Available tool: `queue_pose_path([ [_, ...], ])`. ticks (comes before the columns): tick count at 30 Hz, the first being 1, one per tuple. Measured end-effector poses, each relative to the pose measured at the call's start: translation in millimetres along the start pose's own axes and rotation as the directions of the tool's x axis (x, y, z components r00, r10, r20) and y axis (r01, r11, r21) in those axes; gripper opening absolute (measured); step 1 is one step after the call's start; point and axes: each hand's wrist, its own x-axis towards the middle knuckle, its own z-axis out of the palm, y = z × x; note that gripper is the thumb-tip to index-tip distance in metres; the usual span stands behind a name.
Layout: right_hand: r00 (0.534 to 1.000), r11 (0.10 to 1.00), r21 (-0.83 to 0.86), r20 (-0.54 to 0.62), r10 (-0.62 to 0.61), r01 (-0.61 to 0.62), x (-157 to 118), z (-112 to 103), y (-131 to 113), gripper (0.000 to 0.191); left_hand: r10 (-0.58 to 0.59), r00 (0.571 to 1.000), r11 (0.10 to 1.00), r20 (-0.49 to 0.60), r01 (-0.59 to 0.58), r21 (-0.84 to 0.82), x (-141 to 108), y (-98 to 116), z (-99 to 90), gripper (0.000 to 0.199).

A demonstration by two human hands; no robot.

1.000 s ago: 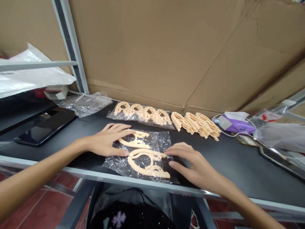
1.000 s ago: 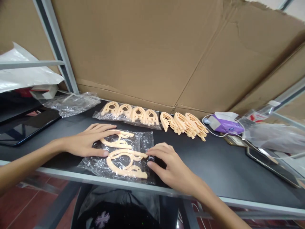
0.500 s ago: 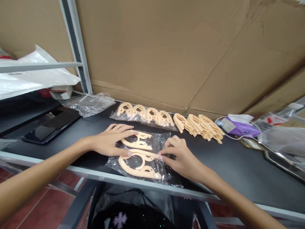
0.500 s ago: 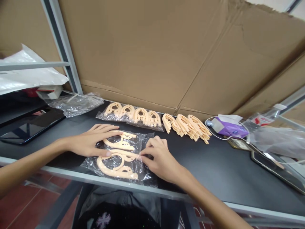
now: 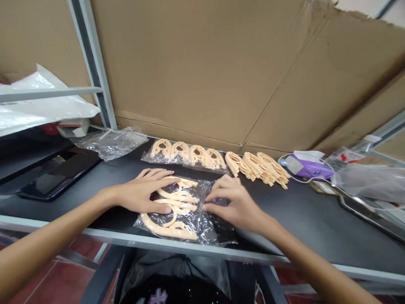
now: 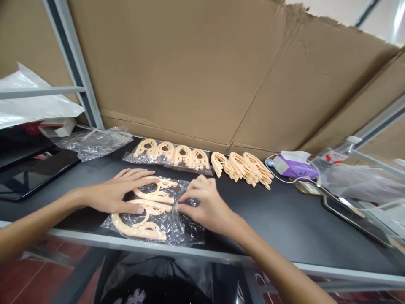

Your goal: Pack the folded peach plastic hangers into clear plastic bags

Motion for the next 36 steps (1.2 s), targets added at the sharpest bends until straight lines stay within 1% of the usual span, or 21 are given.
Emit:
queue_pose_path([
  [1, 0.999, 1.000, -0.008, -0.052, 0.012, -0.013, 2, -10, 11, 0.011, 0.000, 1.000, 1.000, -0.005, 0.000, 0.000, 0, 0, 0.2, 0.089],
  [2, 0.993, 0.998, -0.037, -0.104, 0.048, -0.052, 3, -21, 24, 0.012, 0.002, 1.000, 1.000, -0.010, -0.002, 0.001, 0, 0, 0.6, 0.089],
  [4, 0.966, 0.962, -0.191, -0.206, 0.157, -0.197, 5, -41, 53, 0.019, 0.005, 1.000, 1.000, -0.023, -0.005, 0.006, 0, 0, 1.7, 0.089],
  [5, 0.935, 0.907, -0.287, -0.268, 0.232, -0.307, 5, -48, 67, 0.022, 0.006, 1.000, 1.000, -0.031, -0.006, 0.009, 0, -1, 2.5, 0.088],
  [6, 0.892, 0.826, -0.369, -0.322, 0.316, -0.426, 4, -52, 81, 0.025, 0.006, 0.999, 1.000, -0.038, -0.006, 0.012, 1, -1, 3.3, 0.088],
  [7, 0.863, 0.759, -0.422, -0.334, 0.379, -0.496, 3, -54, 93, 0.029, 0.006, 0.999, 1.000, -0.046, -0.005, 0.014, 1, -2, 4.2, 0.088],
  [8, 0.842, 0.709, -0.456, -0.339, 0.420, -0.537, 1, -53, 102, 0.033, 0.006, 0.999, 1.000, -0.049, -0.005, 0.016, 1, -3, 5.0, 0.087],
  [9, 0.833, 0.680, -0.481, -0.342, 0.436, -0.553, -2, -50, 109, 0.036, 0.006, 0.999, 1.000, -0.052, -0.005, 0.019, 2, -3, 5.6, 0.087],
  [10, 0.834, 0.671, -0.495, -0.343, 0.433, -0.552, -4, -45, 114, 0.039, 0.005, 0.999, 1.000, -0.051, -0.004, 0.023, 2, -4, 6.1, 0.087],
  [12, 0.854, 0.686, -0.509, -0.342, 0.393, -0.519, -6, -34, 118, 0.042, 0.001, 0.999, 0.999, -0.048, 0.001, 0.034, 2, -4, 6.6, 0.087],
  [15, 0.885, 0.722, -0.514, -0.308, 0.349, -0.464, -5, -19, 116, 0.037, -0.003, 0.999, 0.999, -0.041, 0.005, 0.045, 2, -4, 6.4, 0.087],
  [17, 0.892, 0.737, -0.505, -0.289, 0.347, -0.450, -1, -15, 115, 0.033, -0.004, 0.999, 0.999, -0.033, 0.005, 0.047, 1, -4, 6.5, 0.087],
  [21, 0.887, 0.762, -0.459, -0.297, 0.353, -0.457, 4, -14, 111, 0.030, -0.002, 1.000, 0.999, -0.027, 0.003, 0.050, 2, -5, 6.8, 0.088],
  [25, 0.899, 0.784, -0.456, -0.322, 0.297, -0.422, -5, -14, 103, 0.024, -0.021, 1.000, 0.998, -0.010, 0.022, 0.057, 2, -4, 6.0, 0.089],
  [28, 0.919, 0.807, -0.475, -0.339, 0.200, -0.351, -26, -13, 89, 0.023, -0.022, 1.000, 0.998, -0.007, 0.023, 0.063, 2, -4, 5.5, 0.089],
  [31, 0.930, 0.830, -0.487, -0.354, 0.097, -0.271, -58, -11, 65, 0.022, -0.018, 1.000, 0.998, -0.014, 0.019, 0.064, 1, -5, 6.3, 0.087],
  [34, 0.936, 0.839, -0.482, -0.342, 0.085, -0.252, -95, -9, 39, 0.020, -0.018, 1.000, 0.997, -0.020, 0.019, 0.073, 1, -7, 8.0, 0.087],
  [36, 0.937, 0.839, -0.473, -0.330, 0.116, -0.270, -117, -10, 26, 0.018, -0.017, 0.999, 0.997, -0.029, 0.019, 0.078, 1, -8, 9.0, 0.087],
])
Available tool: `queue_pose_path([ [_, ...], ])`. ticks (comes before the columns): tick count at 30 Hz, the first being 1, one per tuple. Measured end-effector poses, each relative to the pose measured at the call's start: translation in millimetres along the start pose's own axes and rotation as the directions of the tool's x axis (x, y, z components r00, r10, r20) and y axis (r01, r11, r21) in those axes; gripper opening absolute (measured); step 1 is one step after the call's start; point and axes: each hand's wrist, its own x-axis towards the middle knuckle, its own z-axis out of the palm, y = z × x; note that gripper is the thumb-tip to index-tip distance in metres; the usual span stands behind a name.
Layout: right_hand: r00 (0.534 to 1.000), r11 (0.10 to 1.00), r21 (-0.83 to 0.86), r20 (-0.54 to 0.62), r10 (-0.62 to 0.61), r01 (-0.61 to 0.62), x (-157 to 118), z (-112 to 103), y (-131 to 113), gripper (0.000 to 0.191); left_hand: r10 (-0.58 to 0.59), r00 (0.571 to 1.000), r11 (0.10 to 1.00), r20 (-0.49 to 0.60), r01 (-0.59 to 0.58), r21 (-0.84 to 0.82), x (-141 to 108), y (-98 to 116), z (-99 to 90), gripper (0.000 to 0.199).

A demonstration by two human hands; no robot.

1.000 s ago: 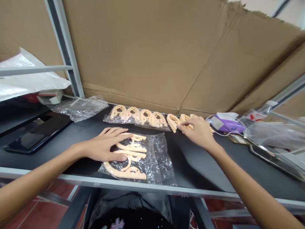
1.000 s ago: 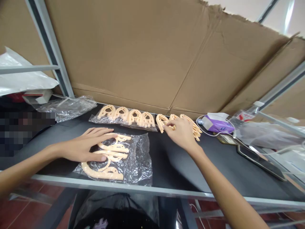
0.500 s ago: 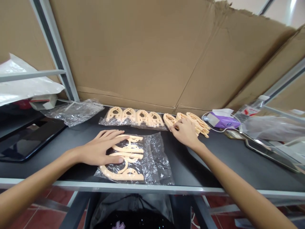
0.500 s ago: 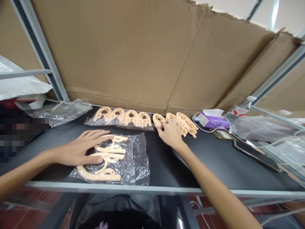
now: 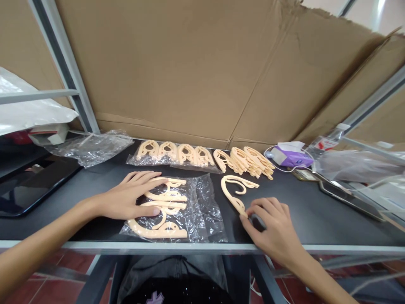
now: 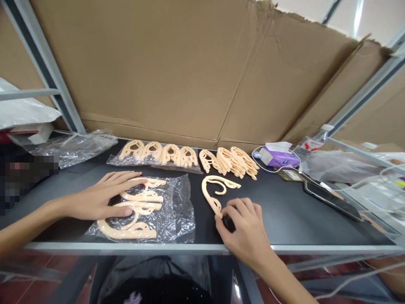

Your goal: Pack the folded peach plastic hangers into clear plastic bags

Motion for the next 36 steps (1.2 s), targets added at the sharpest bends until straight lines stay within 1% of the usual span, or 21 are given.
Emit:
queue_pose_path([
  [2, 0.998, 0.998, -0.008, 0.021, 0.058, -0.057, -14, -8, 2, 0.017, 0.001, 1.000, 1.000, -0.009, -0.001, 0.001, 0, 0, 0.5, 0.086],
  [3, 0.995, 0.996, -0.010, 0.034, 0.094, -0.094, -18, -11, 6, 0.020, 0.002, 1.000, 1.000, -0.012, -0.002, 0.002, 1, 0, 0.6, 0.086],
  [5, 0.983, 0.987, 0.016, 0.096, 0.156, -0.158, -17, -15, 16, 0.042, 0.004, 1.000, 1.000, -0.011, -0.004, 0.005, 1, 0, 0.3, 0.085],
  [7, 0.961, 0.976, 0.092, 0.214, 0.173, -0.196, -8, -15, 28, 0.066, 0.002, 1.000, 1.000, -0.007, -0.002, 0.006, 1, -1, -0.1, 0.085],
  [8, 0.946, 0.966, 0.141, 0.275, 0.170, -0.215, -1, -14, 34, 0.073, 0.000, 1.000, 1.000, -0.004, 0.000, 0.006, 1, -1, -0.3, 0.085],
  [9, 0.931, 0.953, 0.185, 0.323, 0.171, -0.240, 7, -13, 40, 0.075, -0.002, 1.000, 1.000, -0.002, 0.002, 0.007, 1, -1, -0.4, 0.085],
  [11, 0.910, 0.928, 0.224, 0.358, 0.208, -0.299, 24, -6, 51, 0.069, -0.001, 1.000, 1.000, -0.004, 0.001, 0.010, 1, -2, -0.2, 0.085],
  [12, 0.905, 0.923, 0.207, 0.350, 0.241, -0.326, 31, -1, 55, 0.064, 0.002, 1.000, 1.000, -0.009, -0.002, 0.012, 2, -2, 0.1, 0.085],
  [14, 0.896, 0.927, 0.116, 0.322, 0.305, -0.357, 40, 9, 61, 0.056, 0.007, 1.000, 1.000, -0.026, -0.007, 0.013, 2, -3, 0.9, 0.085],
  [16, 0.886, 0.929, 0.030, 0.316, 0.341, -0.368, 41, 17, 64, 0.051, 0.008, 0.999, 1.000, -0.035, -0.007, 0.011, 3, -3, 1.7, 0.085],
  [18, 0.875, 0.925, 0.007, 0.328, 0.356, -0.379, 36, 20, 64, 0.048, 0.006, 1.000, 1.000, -0.025, -0.005, 0.010, 3, -3, 2.0, 0.085],
  [20, 0.868, 0.919, 0.024, 0.340, 0.361, -0.392, 28, 17, 60, 0.047, 0.001, 1.000, 1.000, -0.006, 0.000, 0.009, 3, -3, 1.8, 0.085],
  [23, 0.865, 0.920, 0.019, 0.347, 0.361, -0.391, 18, 5, 46, 0.051, -0.003, 1.000, 1.000, 0.009, 0.003, 0.007, 3, -2, 1.0, 0.085],
  [26, 0.873, 0.937, 0.015, 0.367, 0.321, -0.350, 14, -5, 30, 0.063, -0.003, 1.000, 1.000, -0.003, 0.003, 0.001, 3, -2, 0.4, 0.084],
  [28, 0.873, 0.946, 0.054, 0.405, 0.271, -0.318, 13, -9, 21, 0.076, -0.003, 1.000, 1.000, -0.009, 0.003, -0.003, 3, -1, 0.2, 0.084],
  [30, 0.867, 0.948, 0.094, 0.439, 0.235, -0.305, 12, -11, 16, 0.081, -0.001, 1.000, 1.000, -0.008, 0.001, 0.000, 3, -1, 0.2, 0.085],
  [31, 0.865, 0.946, 0.106, 0.446, 0.229, -0.305, 12, -12, 15, 0.079, 0.001, 1.000, 1.000, -0.007, -0.001, 0.002, 4, -1, 0.2, 0.085],
  [34, 0.863, 0.941, 0.119, 0.447, 0.234, -0.317, 12, -14, 16, 0.063, 0.007, 1.000, 1.000, -0.009, -0.007, 0.007, 4, -1, 0.6, 0.085],
  [36, 0.863, 0.944, 0.119, 0.453, 0.224, -0.307, 14, -15, 19, 0.056, 0.015, 1.000, 1.000, -0.016, -0.015, 0.008, 4, -2, 1.2, 0.085],
])
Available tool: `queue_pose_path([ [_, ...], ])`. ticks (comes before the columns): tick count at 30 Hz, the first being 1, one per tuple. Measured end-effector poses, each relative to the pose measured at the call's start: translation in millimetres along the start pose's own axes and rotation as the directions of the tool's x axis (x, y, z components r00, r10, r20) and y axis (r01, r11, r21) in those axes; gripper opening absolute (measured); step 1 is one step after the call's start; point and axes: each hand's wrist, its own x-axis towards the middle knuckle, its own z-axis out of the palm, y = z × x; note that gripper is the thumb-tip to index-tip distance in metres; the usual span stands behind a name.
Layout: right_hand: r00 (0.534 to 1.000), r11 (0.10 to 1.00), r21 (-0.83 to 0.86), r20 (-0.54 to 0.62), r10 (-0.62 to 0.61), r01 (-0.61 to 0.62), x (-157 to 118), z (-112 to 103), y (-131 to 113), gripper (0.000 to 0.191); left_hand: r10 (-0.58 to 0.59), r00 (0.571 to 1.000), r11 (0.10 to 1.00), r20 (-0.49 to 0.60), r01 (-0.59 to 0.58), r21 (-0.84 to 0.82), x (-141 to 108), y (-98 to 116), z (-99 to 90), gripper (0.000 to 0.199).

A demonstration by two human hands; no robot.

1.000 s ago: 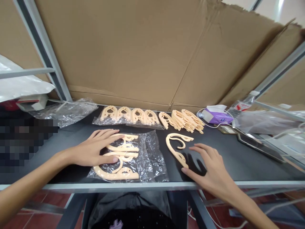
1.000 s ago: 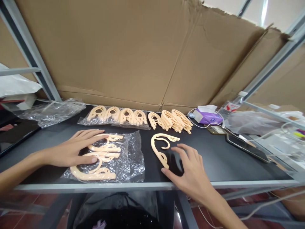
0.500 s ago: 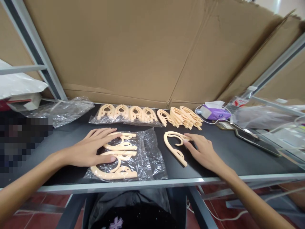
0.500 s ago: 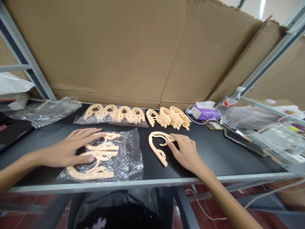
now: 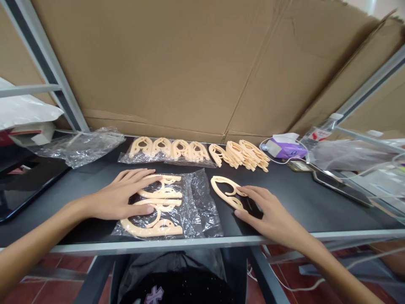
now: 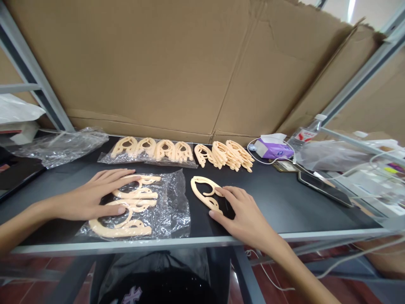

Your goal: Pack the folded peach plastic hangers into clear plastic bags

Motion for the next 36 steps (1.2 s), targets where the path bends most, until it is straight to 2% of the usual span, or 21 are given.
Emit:
queue_pose_path([
  [6, 0.996, 0.997, -0.038, 0.061, -0.063, 0.066, 8, -5, 2, 0.057, 0.016, 1.000, 1.000, -0.020, -0.017, -0.003, -1, -2, 1.2, 0.083],
  [14, 0.994, 0.995, -0.012, 0.026, -0.102, 0.103, 3, -3, 0, 0.049, 0.018, 0.999, 1.000, -0.041, -0.019, -0.004, -1, -2, 1.0, 0.083],
  [19, 0.988, 0.989, -0.003, 0.042, -0.146, 0.146, 3, -7, 0, 0.043, 0.023, 0.999, 1.000, -0.032, -0.023, 0.004, -1, -1, 0.1, 0.083],
  [23, 0.986, 0.989, -0.012, 0.075, -0.146, 0.148, 3, -11, 1, 0.045, 0.017, 1.000, 1.000, -0.020, -0.017, 0.003, -1, 0, -0.8, 0.082],
  [26, 0.991, 0.994, 0.034, 0.079, -0.108, 0.105, 2, -15, 3, 0.046, 0.011, 1.000, 1.000, -0.003, -0.011, -0.002, -1, 1, -1.7, 0.082],
  [31, 0.994, 0.968, 0.241, 0.070, -0.086, 0.067, -1, -26, 8, 0.046, 0.011, 1.000, 1.000, -0.002, -0.011, -0.011, -1, 4, -2.8, 0.084],
  [33, 0.994, 0.959, 0.268, 0.034, -0.104, 0.091, -4, -30, 6, 0.045, 0.010, 1.000, 1.000, 0.004, -0.010, -0.008, -1, 4, -2.7, 0.084],
  [36, 0.981, 0.965, 0.180, -0.009, -0.192, 0.191, -9, -37, -3, 0.043, 0.019, 1.000, 1.000, -0.008, -0.019, -0.014, -2, 3, -2.1, 0.084],
])
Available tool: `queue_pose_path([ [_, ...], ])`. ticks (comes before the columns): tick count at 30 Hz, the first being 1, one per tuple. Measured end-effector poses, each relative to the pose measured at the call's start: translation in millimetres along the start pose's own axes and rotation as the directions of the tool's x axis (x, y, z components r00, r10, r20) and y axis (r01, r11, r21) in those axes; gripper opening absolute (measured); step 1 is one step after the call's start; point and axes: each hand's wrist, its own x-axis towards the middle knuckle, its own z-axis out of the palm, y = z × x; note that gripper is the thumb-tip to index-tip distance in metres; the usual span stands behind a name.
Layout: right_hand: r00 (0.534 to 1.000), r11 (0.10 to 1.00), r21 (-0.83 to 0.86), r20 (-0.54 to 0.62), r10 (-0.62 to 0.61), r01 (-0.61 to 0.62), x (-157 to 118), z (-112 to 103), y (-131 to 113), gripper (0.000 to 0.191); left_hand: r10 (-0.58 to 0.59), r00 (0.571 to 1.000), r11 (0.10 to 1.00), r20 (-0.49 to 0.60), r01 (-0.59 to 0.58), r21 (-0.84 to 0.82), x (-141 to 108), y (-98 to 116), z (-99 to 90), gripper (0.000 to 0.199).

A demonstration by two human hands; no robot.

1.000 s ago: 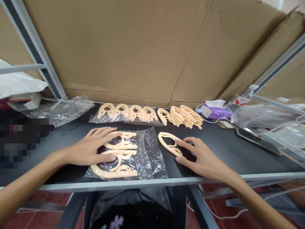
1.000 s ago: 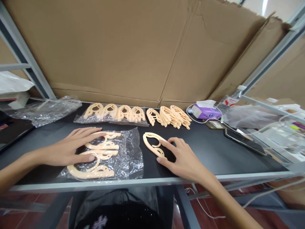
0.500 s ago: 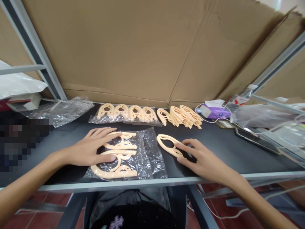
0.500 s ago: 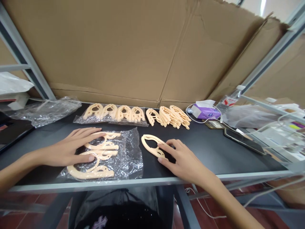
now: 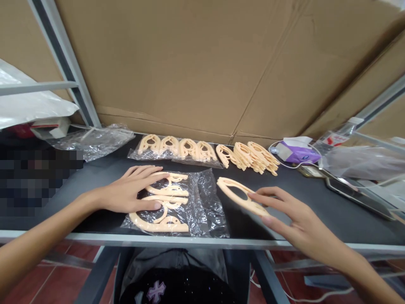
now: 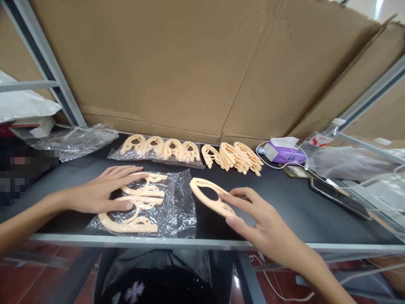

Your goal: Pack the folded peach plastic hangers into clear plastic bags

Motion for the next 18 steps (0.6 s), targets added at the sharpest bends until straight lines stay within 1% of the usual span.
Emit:
queue_pose_path([
  [2, 0.995, 0.991, -0.088, 0.027, -0.098, 0.100, 2, -2, -8, 0.044, 0.004, 1.000, 1.000, -0.004, -0.004, -0.008, 0, 0, 0.1, 0.085],
  [4, 0.980, 0.969, -0.155, 0.076, -0.184, 0.194, 7, -4, -14, 0.043, 0.002, 1.000, 1.000, 0.001, -0.002, -0.014, -1, 0, -0.2, 0.085],
  [6, 0.962, 0.945, -0.194, 0.132, -0.239, 0.261, 16, -6, -18, 0.040, -0.004, 1.000, 1.000, 0.013, 0.004, -0.015, -1, 0, -0.6, 0.084],
  [9, 0.934, 0.925, -0.191, 0.213, -0.287, 0.328, 27, -6, -21, 0.038, -0.014, 1.000, 1.000, 0.020, 0.014, -0.019, -1, 1, -1.1, 0.083],
  [10, 0.929, 0.928, -0.174, 0.237, -0.285, 0.330, 29, -6, -22, 0.038, -0.015, 1.000, 1.000, 0.017, 0.015, -0.023, -1, 2, -1.2, 0.082],
  [12, 0.929, 0.948, -0.122, 0.268, -0.254, 0.295, 33, -6, -24, 0.039, -0.012, 1.000, 0.999, 0.004, 0.012, -0.032, -2, 3, -1.5, 0.081],
  [15, 0.939, 0.977, -0.017, 0.280, -0.200, 0.214, 37, -1, -25, 0.042, 0.003, 1.000, 0.999, -0.016, -0.004, -0.045, -3, 4, -1.5, 0.081],
  [18, 0.939, 0.982, 0.062, 0.286, -0.190, 0.179, 41, 8, -27, 0.043, 0.014, 1.000, 0.998, -0.022, -0.015, -0.054, -3, 4, -0.7, 0.079],
])
